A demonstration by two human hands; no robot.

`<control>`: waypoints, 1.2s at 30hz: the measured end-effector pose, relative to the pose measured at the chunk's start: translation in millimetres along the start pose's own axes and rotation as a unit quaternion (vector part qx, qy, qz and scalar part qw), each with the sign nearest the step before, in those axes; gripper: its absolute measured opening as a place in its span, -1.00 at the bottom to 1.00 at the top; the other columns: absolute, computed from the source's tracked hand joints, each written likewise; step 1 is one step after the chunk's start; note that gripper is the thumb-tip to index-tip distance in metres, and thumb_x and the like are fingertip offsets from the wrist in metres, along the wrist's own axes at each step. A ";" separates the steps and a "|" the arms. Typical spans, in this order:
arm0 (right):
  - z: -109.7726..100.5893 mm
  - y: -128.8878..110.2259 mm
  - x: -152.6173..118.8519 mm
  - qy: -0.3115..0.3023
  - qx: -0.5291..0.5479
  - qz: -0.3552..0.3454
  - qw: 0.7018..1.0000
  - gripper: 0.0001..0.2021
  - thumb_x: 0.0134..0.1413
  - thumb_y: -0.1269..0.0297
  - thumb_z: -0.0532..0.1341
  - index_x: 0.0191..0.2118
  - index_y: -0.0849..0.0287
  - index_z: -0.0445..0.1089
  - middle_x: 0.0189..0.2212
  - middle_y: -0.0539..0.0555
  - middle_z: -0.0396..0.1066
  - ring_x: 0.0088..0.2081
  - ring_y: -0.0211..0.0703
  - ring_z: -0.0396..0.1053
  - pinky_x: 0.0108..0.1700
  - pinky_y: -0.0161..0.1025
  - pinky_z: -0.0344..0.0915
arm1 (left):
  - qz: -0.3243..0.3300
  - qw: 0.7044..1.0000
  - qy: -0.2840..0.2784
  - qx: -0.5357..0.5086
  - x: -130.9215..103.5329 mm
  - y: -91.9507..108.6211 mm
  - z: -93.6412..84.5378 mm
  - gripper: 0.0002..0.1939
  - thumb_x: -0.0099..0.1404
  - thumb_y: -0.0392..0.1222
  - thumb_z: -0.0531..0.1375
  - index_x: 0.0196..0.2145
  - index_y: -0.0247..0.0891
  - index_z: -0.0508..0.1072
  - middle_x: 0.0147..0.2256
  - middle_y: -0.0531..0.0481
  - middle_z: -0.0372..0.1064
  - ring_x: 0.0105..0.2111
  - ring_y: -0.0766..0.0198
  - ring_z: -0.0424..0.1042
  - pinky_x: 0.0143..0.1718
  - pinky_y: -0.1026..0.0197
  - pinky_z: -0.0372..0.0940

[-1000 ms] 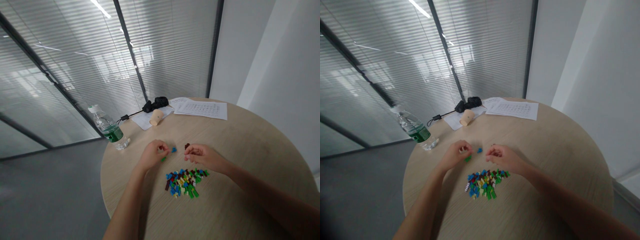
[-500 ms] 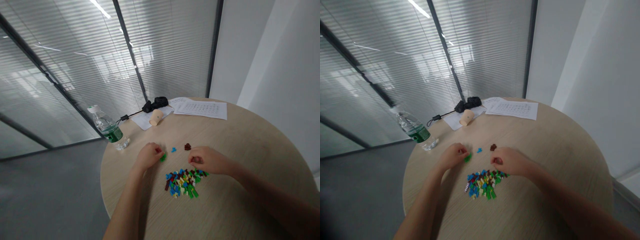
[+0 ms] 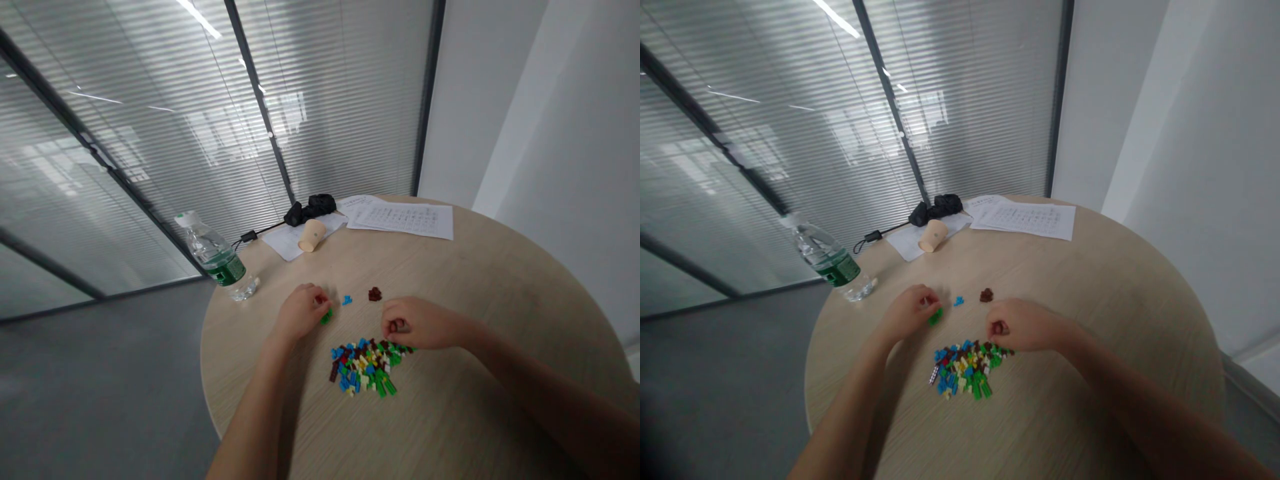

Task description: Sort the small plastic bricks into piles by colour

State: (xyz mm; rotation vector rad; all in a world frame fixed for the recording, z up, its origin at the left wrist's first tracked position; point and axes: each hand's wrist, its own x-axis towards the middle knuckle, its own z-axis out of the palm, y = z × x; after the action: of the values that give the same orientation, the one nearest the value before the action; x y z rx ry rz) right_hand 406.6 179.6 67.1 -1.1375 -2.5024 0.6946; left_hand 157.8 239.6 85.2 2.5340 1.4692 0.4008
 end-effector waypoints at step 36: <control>12.9 -17.3 13.9 0.185 0.166 0.093 0.964 -0.90 -0.02 0.32 0.17 -0.40 0.20 0.41 -0.55 -0.03 0.33 -0.52 -0.34 0.24 -0.49 -0.40 0.11 | 0.234 0.954 0.030 -0.184 -2.5 37.9 11.7 -0.88 0.18 -0.20 0.17 -0.47 -0.27 0.40 -0.44 0.01 0.37 -0.33 0.29 0.30 -0.25 0.24 0.18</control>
State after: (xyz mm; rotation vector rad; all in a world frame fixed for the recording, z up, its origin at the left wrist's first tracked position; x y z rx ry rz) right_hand 381.2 176.5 66.8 -1.2502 -1.9033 0.8250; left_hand 191.5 218.5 84.9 2.5442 0.6996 0.7478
